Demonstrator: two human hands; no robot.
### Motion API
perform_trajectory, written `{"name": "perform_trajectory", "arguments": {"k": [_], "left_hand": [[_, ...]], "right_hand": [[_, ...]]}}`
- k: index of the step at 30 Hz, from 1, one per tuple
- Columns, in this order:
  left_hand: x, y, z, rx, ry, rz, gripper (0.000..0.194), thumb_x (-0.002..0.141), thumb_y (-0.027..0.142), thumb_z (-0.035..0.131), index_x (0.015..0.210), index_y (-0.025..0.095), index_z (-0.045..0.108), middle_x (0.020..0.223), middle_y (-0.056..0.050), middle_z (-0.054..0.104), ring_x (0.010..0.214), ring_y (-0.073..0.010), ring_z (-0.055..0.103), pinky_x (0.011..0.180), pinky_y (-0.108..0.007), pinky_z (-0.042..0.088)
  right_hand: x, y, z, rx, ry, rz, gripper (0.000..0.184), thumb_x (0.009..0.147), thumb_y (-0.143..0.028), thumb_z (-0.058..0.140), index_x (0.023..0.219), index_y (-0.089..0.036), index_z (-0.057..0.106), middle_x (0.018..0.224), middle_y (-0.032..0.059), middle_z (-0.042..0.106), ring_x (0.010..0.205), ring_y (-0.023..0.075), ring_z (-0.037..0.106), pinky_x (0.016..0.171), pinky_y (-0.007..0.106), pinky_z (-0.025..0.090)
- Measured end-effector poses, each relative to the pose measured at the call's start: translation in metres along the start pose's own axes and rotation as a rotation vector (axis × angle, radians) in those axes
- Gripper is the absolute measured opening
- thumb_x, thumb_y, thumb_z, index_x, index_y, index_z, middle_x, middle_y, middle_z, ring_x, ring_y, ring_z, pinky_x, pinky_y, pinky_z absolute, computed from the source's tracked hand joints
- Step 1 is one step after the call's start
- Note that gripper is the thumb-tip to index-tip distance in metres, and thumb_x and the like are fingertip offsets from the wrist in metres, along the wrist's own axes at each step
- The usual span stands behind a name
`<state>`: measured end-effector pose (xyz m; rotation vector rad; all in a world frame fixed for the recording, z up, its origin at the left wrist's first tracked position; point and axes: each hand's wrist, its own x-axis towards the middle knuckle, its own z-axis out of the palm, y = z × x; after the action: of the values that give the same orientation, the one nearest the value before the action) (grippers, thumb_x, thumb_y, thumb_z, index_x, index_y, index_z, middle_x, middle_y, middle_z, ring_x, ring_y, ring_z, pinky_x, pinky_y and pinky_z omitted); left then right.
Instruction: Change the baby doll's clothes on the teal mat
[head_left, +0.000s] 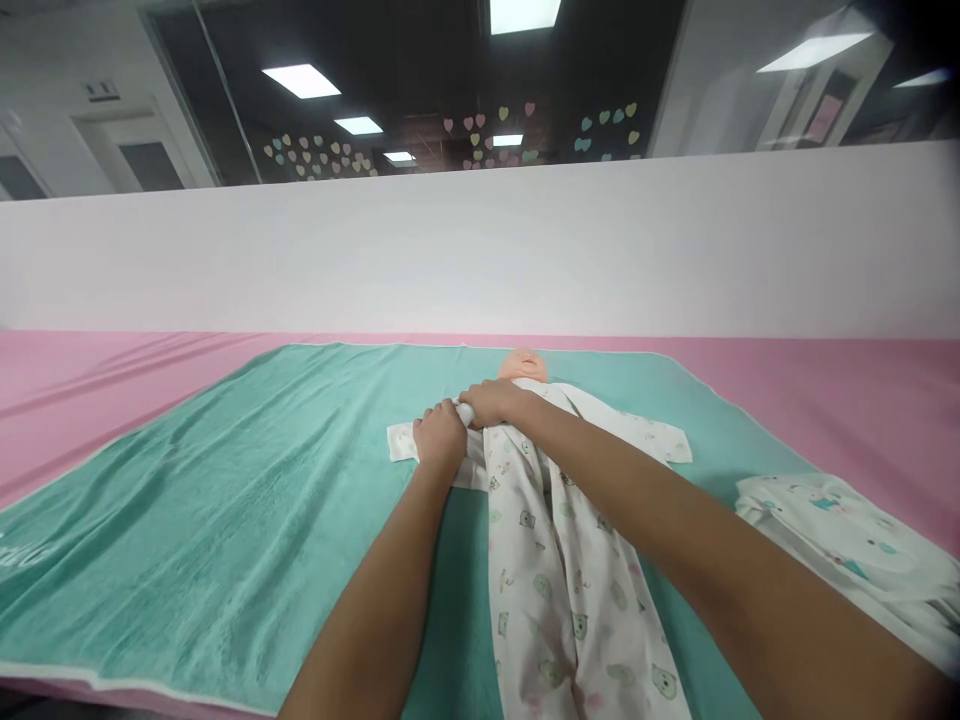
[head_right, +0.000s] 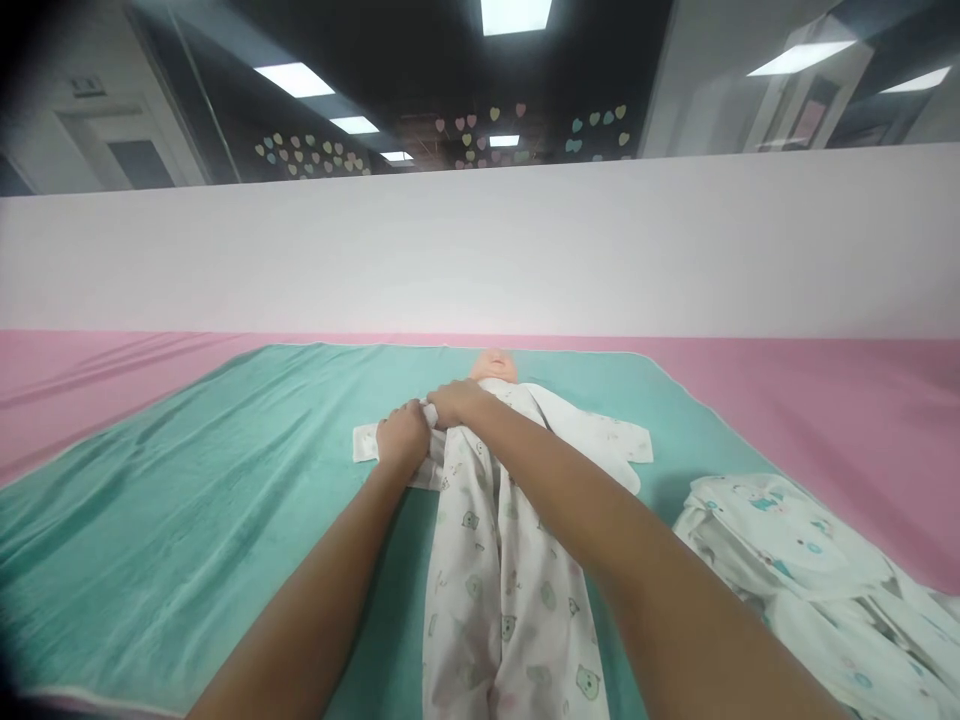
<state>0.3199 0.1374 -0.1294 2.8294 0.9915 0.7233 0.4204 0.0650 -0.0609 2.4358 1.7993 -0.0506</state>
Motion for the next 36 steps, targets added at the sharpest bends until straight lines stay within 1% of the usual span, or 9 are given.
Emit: {"name": "perform_trajectory", "arguments": {"k": [9,15,19,23,25,28,31,33,36], "left_hand": [[-0.006,-0.006,-0.010,-0.147,-0.015,-0.220,0.026,0.087,0.017,0.027,0.098,0.017,0.050,0.090,-0.012,0.064,0.085,-0.0271,0.061,0.067,-0.036,0.040],[-0.008,-0.022,-0.008,-0.175,-0.030,-0.261,0.030,0.083,0.015,0.033,0.104,0.018,0.054,0.096,-0.012,0.065,0.092,-0.0275,0.060,0.072,-0.036,0.040],[-0.010,-0.026,-0.009,-0.194,-0.009,-0.208,0.042,0.079,0.011,0.036,0.118,0.021,0.048,0.111,-0.010,0.061,0.103,-0.0235,0.056,0.080,-0.035,0.039],[-0.011,-0.024,-0.009,-0.177,-0.016,-0.175,0.040,0.078,0.012,0.037,0.115,0.019,0.051,0.104,-0.011,0.064,0.099,-0.0275,0.056,0.082,-0.040,0.038],[-0.012,-0.022,-0.009,-0.178,-0.003,-0.167,0.042,0.077,0.012,0.038,0.118,0.018,0.048,0.108,-0.011,0.062,0.102,-0.0280,0.054,0.082,-0.040,0.038],[-0.014,-0.014,-0.012,-0.228,0.103,-0.092,0.055,0.076,0.009,0.036,0.130,0.019,0.033,0.124,-0.009,0.052,0.110,-0.0228,0.049,0.084,-0.034,0.039],[-0.017,-0.003,-0.014,-0.241,0.217,0.082,0.057,0.077,0.008,0.035,0.132,0.018,0.030,0.126,-0.009,0.049,0.113,-0.0218,0.045,0.090,-0.034,0.036],[-0.018,0.003,-0.012,-0.187,0.193,0.183,0.055,0.080,0.015,0.039,0.134,0.018,0.030,0.123,-0.011,0.050,0.113,-0.0252,0.044,0.092,-0.039,0.034],[-0.017,0.005,-0.007,-0.079,0.053,0.239,0.052,0.085,0.033,0.041,0.135,0.019,0.031,0.118,-0.013,0.051,0.107,-0.0293,0.045,0.088,-0.043,0.036]], "right_hand": [[-0.035,0.017,-0.032,-0.065,-0.024,0.028,0.029,0.081,-0.037,0.058,0.109,-0.029,0.055,0.103,0.0058,0.055,0.089,0.0238,0.053,0.066,0.030,0.041],[-0.055,0.035,-0.045,-0.109,0.000,0.117,0.035,0.085,-0.039,0.055,0.118,-0.030,0.050,0.107,0.0075,0.051,0.089,0.0245,0.052,0.068,0.031,0.039],[-0.055,0.040,-0.042,-0.089,0.026,0.120,0.035,0.085,-0.040,0.055,0.118,-0.031,0.049,0.108,0.0066,0.050,0.090,0.0242,0.052,0.069,0.030,0.038],[-0.052,0.047,-0.041,-0.008,0.050,0.116,0.037,0.082,-0.037,0.060,0.117,-0.031,0.051,0.105,0.0060,0.051,0.086,0.0231,0.053,0.070,0.030,0.037],[-0.052,0.051,-0.041,0.022,0.057,0.118,0.037,0.082,-0.038,0.060,0.117,-0.030,0.050,0.104,0.0057,0.052,0.084,0.0218,0.053,0.069,0.030,0.037],[-0.049,0.053,-0.037,0.020,0.064,0.092,0.038,0.083,-0.041,0.057,0.118,-0.030,0.048,0.106,0.0051,0.051,0.086,0.0215,0.053,0.069,0.028,0.037],[-0.042,0.044,-0.025,0.024,0.067,0.053,0.036,0.083,-0.040,0.057,0.116,-0.030,0.049,0.109,0.0048,0.052,0.092,0.0223,0.052,0.069,0.027,0.038],[-0.036,0.037,-0.015,0.032,0.072,0.045,0.036,0.081,-0.039,0.058,0.115,-0.029,0.050,0.110,0.0051,0.052,0.097,0.0240,0.051,0.071,0.028,0.039],[-0.033,0.033,-0.006,0.080,0.080,0.047,0.042,0.080,-0.040,0.059,0.119,-0.028,0.049,0.114,0.0059,0.052,0.104,0.0266,0.049,0.077,0.031,0.040]]}}
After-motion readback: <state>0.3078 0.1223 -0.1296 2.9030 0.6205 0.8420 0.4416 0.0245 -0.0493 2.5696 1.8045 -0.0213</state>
